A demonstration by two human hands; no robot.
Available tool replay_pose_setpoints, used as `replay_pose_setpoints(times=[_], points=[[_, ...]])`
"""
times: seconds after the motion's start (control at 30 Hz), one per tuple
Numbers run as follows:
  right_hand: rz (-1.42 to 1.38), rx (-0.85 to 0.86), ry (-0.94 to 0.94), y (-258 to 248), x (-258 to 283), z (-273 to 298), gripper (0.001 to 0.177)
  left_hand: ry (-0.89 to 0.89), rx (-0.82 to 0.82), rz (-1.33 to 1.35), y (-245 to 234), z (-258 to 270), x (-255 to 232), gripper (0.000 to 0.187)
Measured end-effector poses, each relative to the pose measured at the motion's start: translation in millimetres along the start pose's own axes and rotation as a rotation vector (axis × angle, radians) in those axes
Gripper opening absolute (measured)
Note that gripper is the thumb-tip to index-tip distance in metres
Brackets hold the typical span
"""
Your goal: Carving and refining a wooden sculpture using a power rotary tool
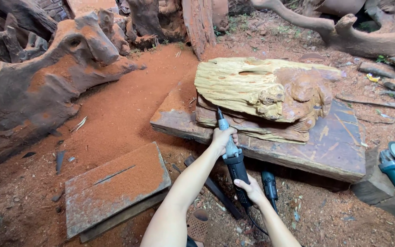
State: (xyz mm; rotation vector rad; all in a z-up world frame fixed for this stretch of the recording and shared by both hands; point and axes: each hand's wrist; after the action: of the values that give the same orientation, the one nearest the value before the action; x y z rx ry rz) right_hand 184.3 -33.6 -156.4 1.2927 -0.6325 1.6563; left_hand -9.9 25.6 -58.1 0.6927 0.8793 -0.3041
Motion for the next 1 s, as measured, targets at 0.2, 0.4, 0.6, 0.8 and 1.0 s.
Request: replay_pose_setpoints(times=[0.2,0.4,0.6,0.8,1.0], points=[[0.1,-0.069,-0.001,-5,12,0,0.039,-0.059,-0.002,-0.029,3,10,-9,0.016],[0.221,-0.097,-0.01,-8,24,-1,0.045,-0.065,-0.053,-0.056,0,-9,-5,0.012],[0.302,-0.101,-0.07,-8,19,-8,0.04,-0.138,-0.034,-0.057,-3,-10,-10,0.016],[0.521,-0.125,-0.218,-14,16,-16,0.055,-0.204,0.034,-0.098,-9,-14,-15,0.032],[0.458,-0.098,-0.257,-11,19,-21,0.063,-0.22,-0.044,0.007,-5,-18,-23,0.011]])
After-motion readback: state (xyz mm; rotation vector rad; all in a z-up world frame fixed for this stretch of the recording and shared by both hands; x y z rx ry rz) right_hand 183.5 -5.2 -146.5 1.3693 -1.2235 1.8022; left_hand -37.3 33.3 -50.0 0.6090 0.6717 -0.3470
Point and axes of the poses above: each hand's wrist, its own z-axis away from the middle knuckle, its own y-axis out of the palm, x = y × z, and after that the axes turned 15 degrees about -x, right-handed
